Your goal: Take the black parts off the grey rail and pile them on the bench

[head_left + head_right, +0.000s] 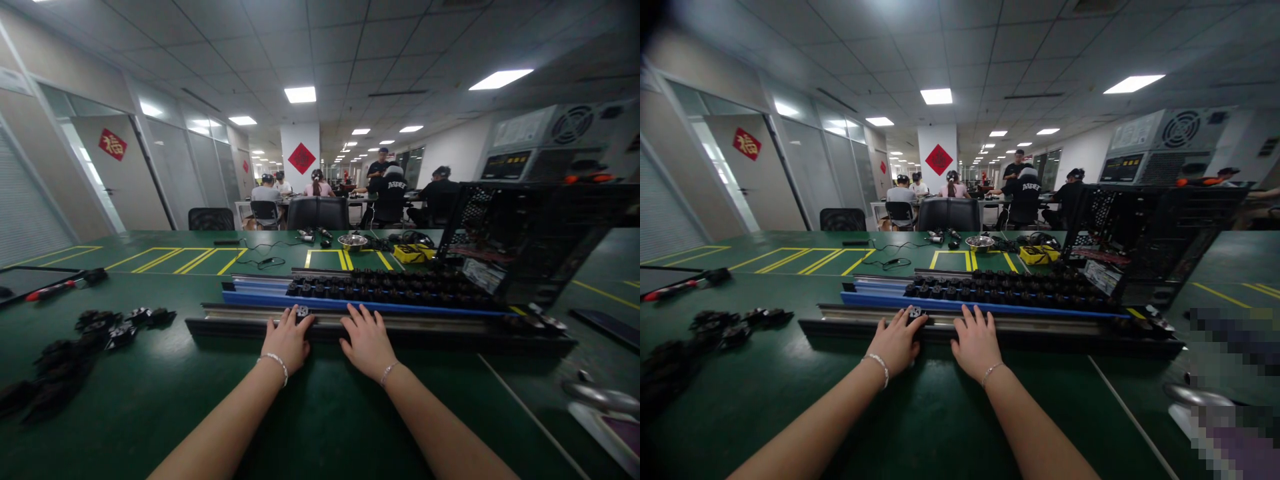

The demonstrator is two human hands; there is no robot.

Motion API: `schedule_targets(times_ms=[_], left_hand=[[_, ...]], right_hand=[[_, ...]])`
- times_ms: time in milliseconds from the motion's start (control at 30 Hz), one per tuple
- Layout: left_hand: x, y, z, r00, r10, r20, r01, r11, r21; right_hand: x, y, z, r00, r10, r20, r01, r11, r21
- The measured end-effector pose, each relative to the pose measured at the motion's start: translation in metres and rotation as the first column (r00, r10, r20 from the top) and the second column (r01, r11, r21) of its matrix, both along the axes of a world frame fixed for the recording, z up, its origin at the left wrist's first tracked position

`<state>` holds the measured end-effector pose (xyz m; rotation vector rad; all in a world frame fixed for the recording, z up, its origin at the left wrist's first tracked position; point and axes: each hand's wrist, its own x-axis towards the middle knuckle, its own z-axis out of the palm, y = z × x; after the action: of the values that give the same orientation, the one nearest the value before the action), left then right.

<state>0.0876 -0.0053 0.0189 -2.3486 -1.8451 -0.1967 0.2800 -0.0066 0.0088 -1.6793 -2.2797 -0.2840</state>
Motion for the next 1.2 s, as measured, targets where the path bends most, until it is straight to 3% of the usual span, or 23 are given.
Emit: schedule_targets(times_ms=[500, 733, 1200], left_hand=[[-0.001, -0.005, 0.004, 0.999, 0.028, -0.017, -0.026, 0.997, 0.074], [-0.003, -0.008, 0.01, 0.998, 0.053, -0.036, -0.051, 0.998, 0.045], [-0.027, -0.002, 0.0, 0.997, 0.071, -0.029, -0.067, 0.99, 0.122]], right_hand=[[0.0, 0.001, -0.004, 1.0, 0.006, -0.003, -0.006, 0.999, 0.036], [0.0, 0.0, 0.0, 1.0, 0.003, 0.002, -0.003, 1.0, 0.014], [0.001, 0.0, -0.001, 1.0, 0.009, -0.009, -0.009, 1.0, 0.015]])
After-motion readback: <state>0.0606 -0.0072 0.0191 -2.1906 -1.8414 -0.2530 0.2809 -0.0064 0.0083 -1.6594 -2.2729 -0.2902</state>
